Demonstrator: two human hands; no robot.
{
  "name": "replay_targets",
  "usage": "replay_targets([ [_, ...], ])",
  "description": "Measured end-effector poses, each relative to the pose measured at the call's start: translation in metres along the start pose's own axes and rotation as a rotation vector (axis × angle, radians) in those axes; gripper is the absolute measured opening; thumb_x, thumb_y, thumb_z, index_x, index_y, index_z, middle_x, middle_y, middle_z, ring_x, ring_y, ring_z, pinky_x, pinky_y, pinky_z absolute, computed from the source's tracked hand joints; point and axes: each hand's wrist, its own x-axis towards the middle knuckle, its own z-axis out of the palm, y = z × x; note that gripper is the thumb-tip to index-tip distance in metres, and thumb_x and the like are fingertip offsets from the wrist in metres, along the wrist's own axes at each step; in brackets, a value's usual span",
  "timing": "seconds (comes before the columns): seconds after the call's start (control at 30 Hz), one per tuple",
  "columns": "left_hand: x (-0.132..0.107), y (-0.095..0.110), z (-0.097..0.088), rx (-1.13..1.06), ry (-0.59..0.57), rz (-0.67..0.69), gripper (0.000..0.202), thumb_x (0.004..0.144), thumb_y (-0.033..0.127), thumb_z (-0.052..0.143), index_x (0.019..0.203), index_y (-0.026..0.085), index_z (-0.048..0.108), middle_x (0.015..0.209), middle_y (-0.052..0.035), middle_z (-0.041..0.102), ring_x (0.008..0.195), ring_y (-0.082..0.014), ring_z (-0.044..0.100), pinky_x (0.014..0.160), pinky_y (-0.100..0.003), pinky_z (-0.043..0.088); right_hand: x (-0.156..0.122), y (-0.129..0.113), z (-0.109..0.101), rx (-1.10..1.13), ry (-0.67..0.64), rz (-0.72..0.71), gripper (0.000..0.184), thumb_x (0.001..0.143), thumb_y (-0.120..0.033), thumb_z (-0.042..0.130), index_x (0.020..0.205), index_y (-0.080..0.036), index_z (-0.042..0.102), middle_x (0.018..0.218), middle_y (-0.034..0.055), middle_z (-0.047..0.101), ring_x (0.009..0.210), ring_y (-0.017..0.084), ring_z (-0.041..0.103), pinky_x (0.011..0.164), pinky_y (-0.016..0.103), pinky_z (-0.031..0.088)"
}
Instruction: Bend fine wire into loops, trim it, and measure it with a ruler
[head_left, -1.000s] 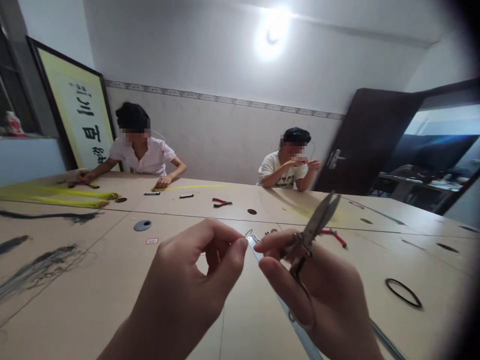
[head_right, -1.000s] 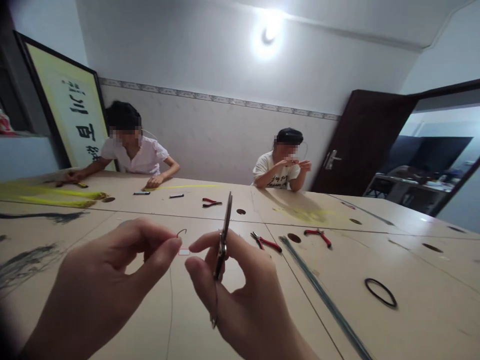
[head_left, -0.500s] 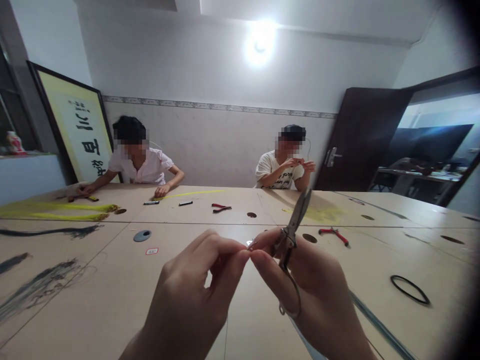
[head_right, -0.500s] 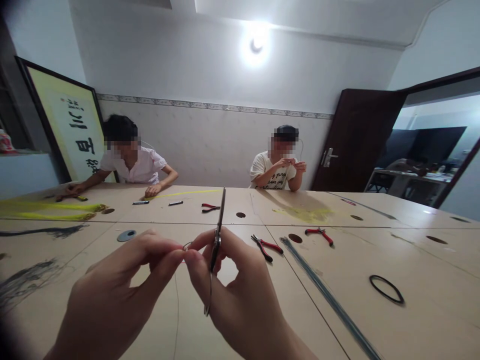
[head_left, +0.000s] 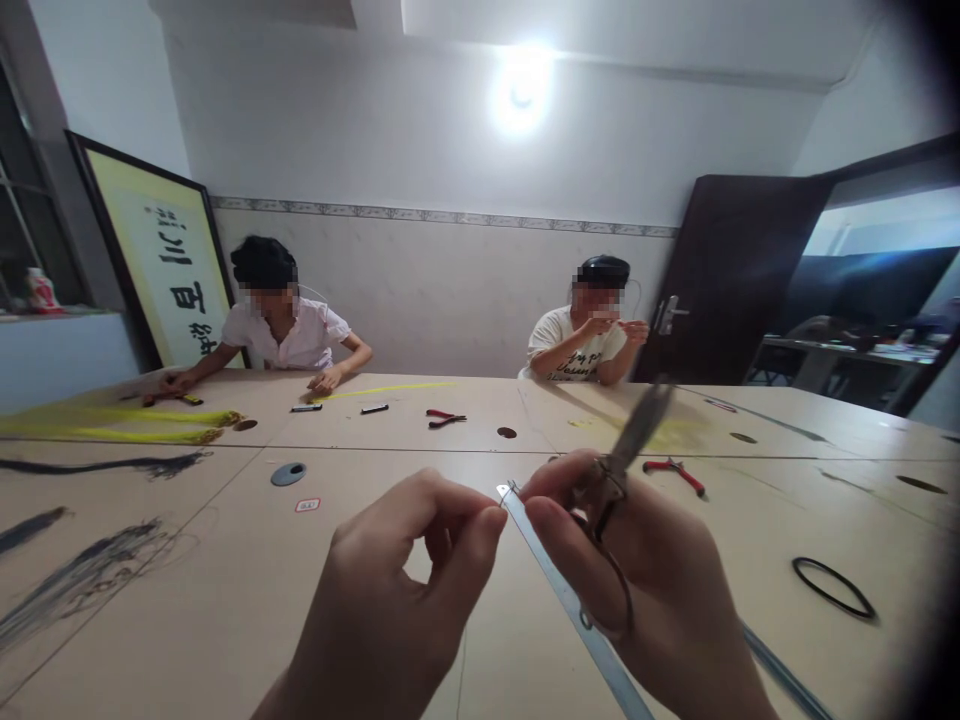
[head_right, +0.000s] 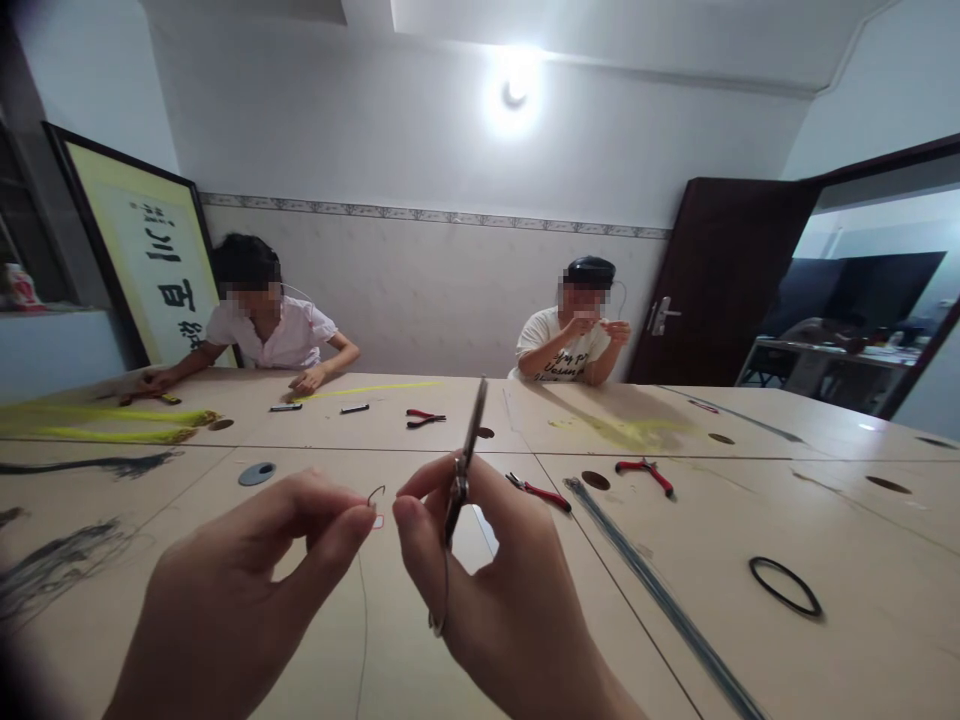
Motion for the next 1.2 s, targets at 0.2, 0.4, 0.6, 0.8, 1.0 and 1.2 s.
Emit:
replay_targets([
  [0.2,0.005,0.012,-0.002,-0.322,-0.103,-0.426,0.020,0.078,0.031,0.063,0.061,0.022,0.067,0.047,0.0073,0.051,0.044,-0.0064,0.039,0.040,-0.017,0.032,-0.001,0.001,0.002,-0.100,0.051,-0.191,0.014,0.086,-0.015,0.058,0.084,-0.028,0.054,0.064,-0.0101,0.057,0.053,0.007,0.056,0.054,0.016,0.047],
  [0.4,0.003,0.019,-0.002,-0.489,-0.133,-0.569,0.023,0.075,0.036,0.065,0.058,0.021,0.064,0.048,0.0077,0.041,0.047,-0.0071,0.030,0.044,-0.019,0.030,-0.001,0.001,0.004,-0.140,0.039,-0.191,0.017,0.084,-0.013,0.057,0.086,-0.029,0.054,0.067,-0.0097,0.059,0.052,0.008,0.057,0.058,0.022,0.051],
  [0.6,0.003,0.018,-0.002,-0.444,-0.130,-0.532,0.023,0.075,0.036,0.064,0.058,0.021,0.065,0.050,0.0073,0.041,0.048,-0.0077,0.031,0.042,-0.019,0.028,0.000,0.001,0.003,-0.161,0.023,-0.210,0.017,0.085,-0.013,0.056,0.087,-0.029,0.053,0.066,-0.0104,0.060,0.055,0.009,0.060,0.059,0.022,0.051],
  [0.8,0.003,0.016,-0.002,-0.428,-0.120,-0.493,0.022,0.077,0.034,0.064,0.058,0.022,0.067,0.048,0.0076,0.042,0.047,-0.0074,0.031,0.042,-0.018,0.029,-0.001,0.001,0.002,-0.121,-0.009,-0.233,0.016,0.087,-0.011,0.055,0.089,-0.027,0.054,0.069,-0.0071,0.061,0.055,0.010,0.060,0.068,0.029,0.054],
  [1.0,0.004,0.017,-0.002,-0.433,-0.132,-0.481,0.022,0.077,0.034,0.064,0.059,0.023,0.067,0.048,0.0070,0.047,0.046,-0.0078,0.035,0.044,-0.018,0.035,-0.003,0.004,-0.004,-0.135,-0.073,-0.245,0.023,0.081,-0.008,0.057,0.092,-0.028,0.054,0.067,-0.0070,0.055,0.059,0.011,0.057,0.059,0.025,0.049],
  [1.2,0.002,0.016,-0.001,-0.454,-0.139,-0.480,0.022,0.077,0.033,0.065,0.060,0.021,0.067,0.054,0.0038,0.058,0.051,-0.0092,0.047,0.047,-0.019,0.040,-0.005,0.006,-0.006,-0.170,-0.114,-0.256,0.025,0.081,-0.009,0.061,0.095,-0.028,0.054,0.071,-0.0071,0.055,0.064,0.011,0.059,0.062,0.024,0.050],
])
